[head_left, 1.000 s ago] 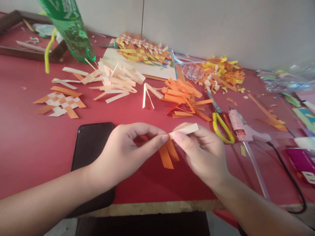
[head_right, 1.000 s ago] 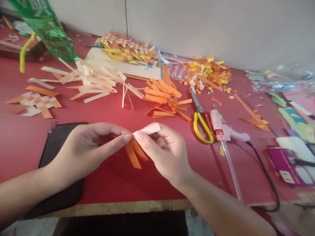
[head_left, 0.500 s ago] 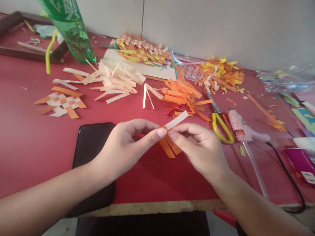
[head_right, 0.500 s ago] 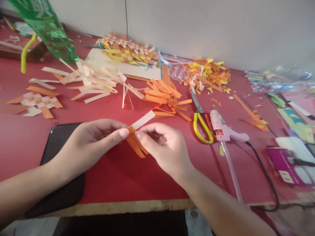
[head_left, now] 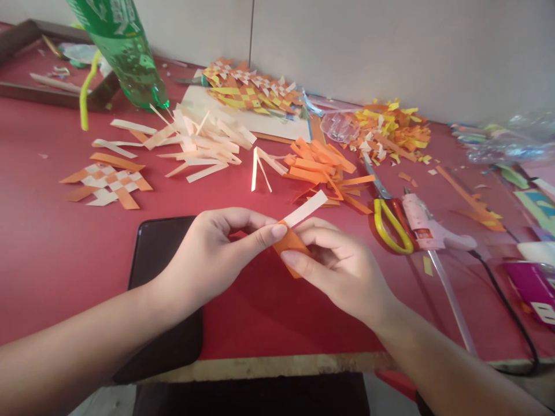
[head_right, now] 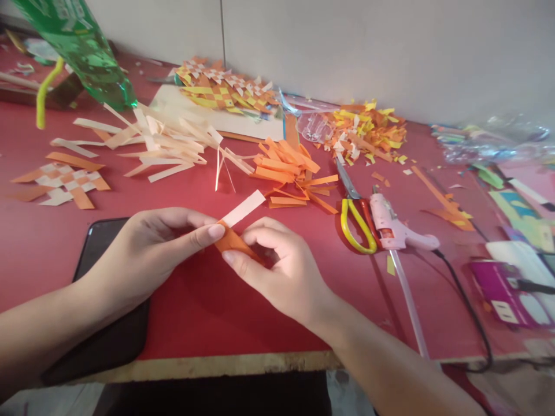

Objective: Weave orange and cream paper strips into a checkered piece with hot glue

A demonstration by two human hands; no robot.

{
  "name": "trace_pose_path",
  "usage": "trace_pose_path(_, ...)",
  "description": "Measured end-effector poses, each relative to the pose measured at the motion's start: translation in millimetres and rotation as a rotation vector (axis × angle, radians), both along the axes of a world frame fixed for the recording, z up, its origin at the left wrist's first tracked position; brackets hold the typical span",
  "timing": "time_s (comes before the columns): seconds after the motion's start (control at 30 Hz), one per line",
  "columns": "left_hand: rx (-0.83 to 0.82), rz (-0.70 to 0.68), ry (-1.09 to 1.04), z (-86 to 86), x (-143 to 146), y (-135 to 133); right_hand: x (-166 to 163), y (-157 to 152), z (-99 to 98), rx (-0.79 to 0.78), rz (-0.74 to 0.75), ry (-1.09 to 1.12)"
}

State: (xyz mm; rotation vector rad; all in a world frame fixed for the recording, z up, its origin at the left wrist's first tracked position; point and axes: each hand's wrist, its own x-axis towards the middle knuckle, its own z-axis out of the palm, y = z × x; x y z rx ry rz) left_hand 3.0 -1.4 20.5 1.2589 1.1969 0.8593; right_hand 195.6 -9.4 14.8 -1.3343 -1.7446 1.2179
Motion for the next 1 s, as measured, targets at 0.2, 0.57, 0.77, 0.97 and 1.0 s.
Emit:
trace_pose_path(0.2,0.001,0.01,0.095,-4.4,1.9,-1.2,2.9,3.9,1.8,-0.198,-0.059,0.025)
trace_pose_path(0.57,0.607,-0.102,0.73,-13.5,1.3,0.3,14.8,3.7,1.6,-0.15,0.013,-0.237)
trace_pose_path(0.77,0.688,-0.284,0.847,-15.1,0.1,3.7,13.3,1.5,0.9,0.126,0.067,-0.497)
trace_pose_path(0.97,0.631,-0.232,0.764,-12.1,0.5,2.6,11.5,1.7,-1.2,0.258,0.069,-0.506)
trace_pose_path(1.0,0.611,-0.201,0.727,-11.5,0.6,2.0,11.4,1.6,-2.2,0.285,0.068,-0.515)
